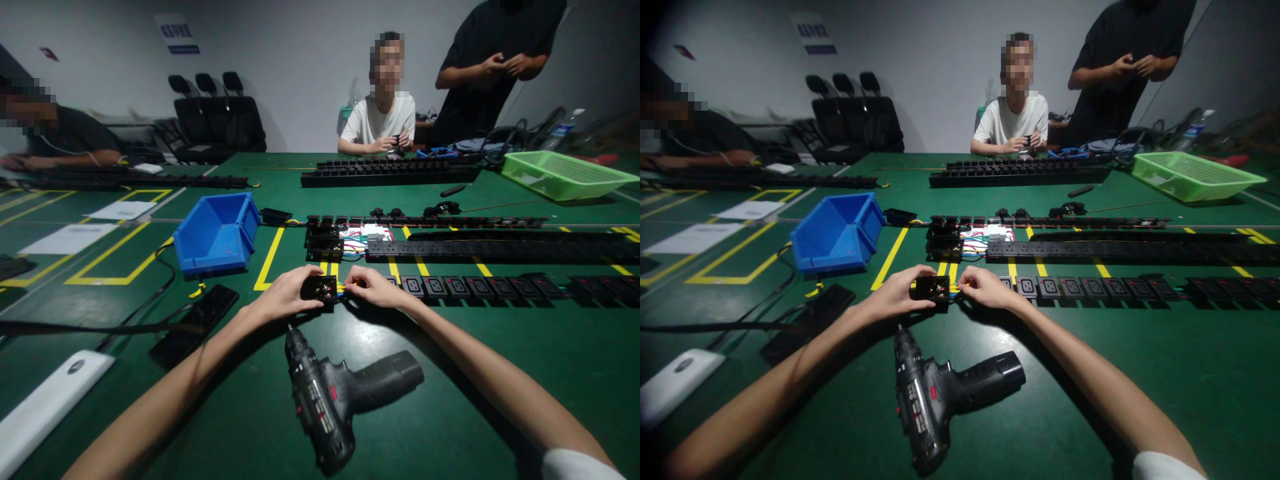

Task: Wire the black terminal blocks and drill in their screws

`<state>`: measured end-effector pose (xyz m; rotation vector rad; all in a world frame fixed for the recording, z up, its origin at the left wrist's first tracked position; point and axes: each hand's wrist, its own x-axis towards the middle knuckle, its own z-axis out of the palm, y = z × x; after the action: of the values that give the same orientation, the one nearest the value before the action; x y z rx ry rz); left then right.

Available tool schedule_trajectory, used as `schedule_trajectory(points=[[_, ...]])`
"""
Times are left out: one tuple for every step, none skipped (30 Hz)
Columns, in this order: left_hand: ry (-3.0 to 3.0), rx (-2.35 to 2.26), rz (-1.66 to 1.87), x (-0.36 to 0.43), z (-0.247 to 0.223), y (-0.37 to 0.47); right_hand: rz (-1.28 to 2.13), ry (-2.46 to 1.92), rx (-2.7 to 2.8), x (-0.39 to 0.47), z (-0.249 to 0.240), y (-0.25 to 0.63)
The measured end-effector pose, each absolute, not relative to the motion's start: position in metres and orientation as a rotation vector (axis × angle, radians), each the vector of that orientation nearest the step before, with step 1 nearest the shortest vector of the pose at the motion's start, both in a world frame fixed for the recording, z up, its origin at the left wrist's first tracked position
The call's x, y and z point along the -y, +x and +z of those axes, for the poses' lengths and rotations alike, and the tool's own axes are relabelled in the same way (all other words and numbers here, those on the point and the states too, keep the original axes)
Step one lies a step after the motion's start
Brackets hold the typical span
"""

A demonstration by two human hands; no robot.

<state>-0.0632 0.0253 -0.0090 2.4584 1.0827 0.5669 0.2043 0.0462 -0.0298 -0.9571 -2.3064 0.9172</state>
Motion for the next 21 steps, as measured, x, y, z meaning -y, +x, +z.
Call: schedule_trajectory(points=[[2.468, -1.072, 0.566, -0.0261, -0.0078, -0.0624, 0.913, -0.956, 2.306, -0.0459, -0.0289, 0.2041], [2.477, -1.062, 0.562, -0.0268, -0.0065, -0.0618, 0.908, -0.956, 2.307, -0.0457, -0.028, 0.204], [2.486, -1.053, 0.556, -0.0274, -0.0055, -0.0614, 0.903, -0.956, 2.308, -0.0454, -0.0273, 0.2038], [2.499, -1.043, 0.55, -0.0281, -0.0048, -0.0614, 0.896, -0.958, 2.309, -0.0452, -0.0267, 0.2037], [2.514, -1.03, 0.543, -0.0286, -0.0045, -0.0615, 0.889, -0.96, 2.309, -0.045, -0.0263, 0.2036], [2.532, -1.008, 0.532, -0.0291, -0.0044, -0.0619, 0.882, -0.962, 2.31, -0.0448, -0.0259, 0.2036], [2.551, -0.982, 0.516, -0.0295, -0.0045, -0.0623, 0.876, -0.965, 2.31, -0.0447, -0.0257, 0.2036], [2.57, -0.955, 0.497, -0.0299, -0.0047, -0.0628, 0.871, -0.966, 2.311, -0.0447, -0.0255, 0.2037], [2.589, -0.931, 0.478, -0.0303, -0.0049, -0.0633, 0.867, -0.968, 2.312, -0.0447, -0.0253, 0.2038], [2.606, -0.915, 0.46, -0.0306, -0.0051, -0.0638, 0.864, -0.968, 2.314, -0.0447, -0.0251, 0.204], [2.62, -0.907, 0.445, -0.031, -0.0054, -0.0644, 0.862, -0.968, 2.315, -0.0447, -0.0249, 0.2042], [2.633, -0.905, 0.435, -0.0314, -0.0057, -0.0649, 0.86, -0.967, 2.317, -0.0447, -0.0246, 0.2044], [2.646, -0.904, 0.429, -0.0319, -0.0061, -0.0655, 0.859, -0.966, 2.319, -0.0447, -0.0244, 0.2046], [2.657, -0.899, 0.423, -0.0324, -0.0067, -0.0662, 0.86, -0.964, 2.322, -0.0446, -0.0242, 0.2047], [2.667, -0.889, 0.418, -0.0329, -0.0073, -0.0668, 0.862, -0.96, 2.326, -0.0445, -0.024, 0.2049], [2.677, -0.877, 0.417, -0.0334, -0.0081, -0.0675, 0.867, -0.957, 2.332, -0.0445, -0.0239, 0.2049], [2.685, -0.863, 0.416, -0.0339, -0.009, -0.0681, 0.871, -0.951, 2.337, -0.0444, -0.024, 0.2049], [2.692, -0.851, 0.416, -0.0343, -0.0099, -0.0687, 0.873, -0.946, 2.341, -0.0443, -0.0241, 0.2048], [2.699, -0.84, 0.417, -0.0346, -0.0107, -0.0691, 0.874, -0.94, 2.344, -0.0443, -0.0243, 0.2046], [2.706, -0.832, 0.418, -0.0348, -0.0115, -0.0694, 0.873, -0.935, 2.345, -0.0442, -0.0245, 0.2044], [2.714, -0.826, 0.418, -0.0348, -0.0122, -0.0695, 0.87, -0.929, 2.346, -0.0441, -0.0249, 0.2041]])
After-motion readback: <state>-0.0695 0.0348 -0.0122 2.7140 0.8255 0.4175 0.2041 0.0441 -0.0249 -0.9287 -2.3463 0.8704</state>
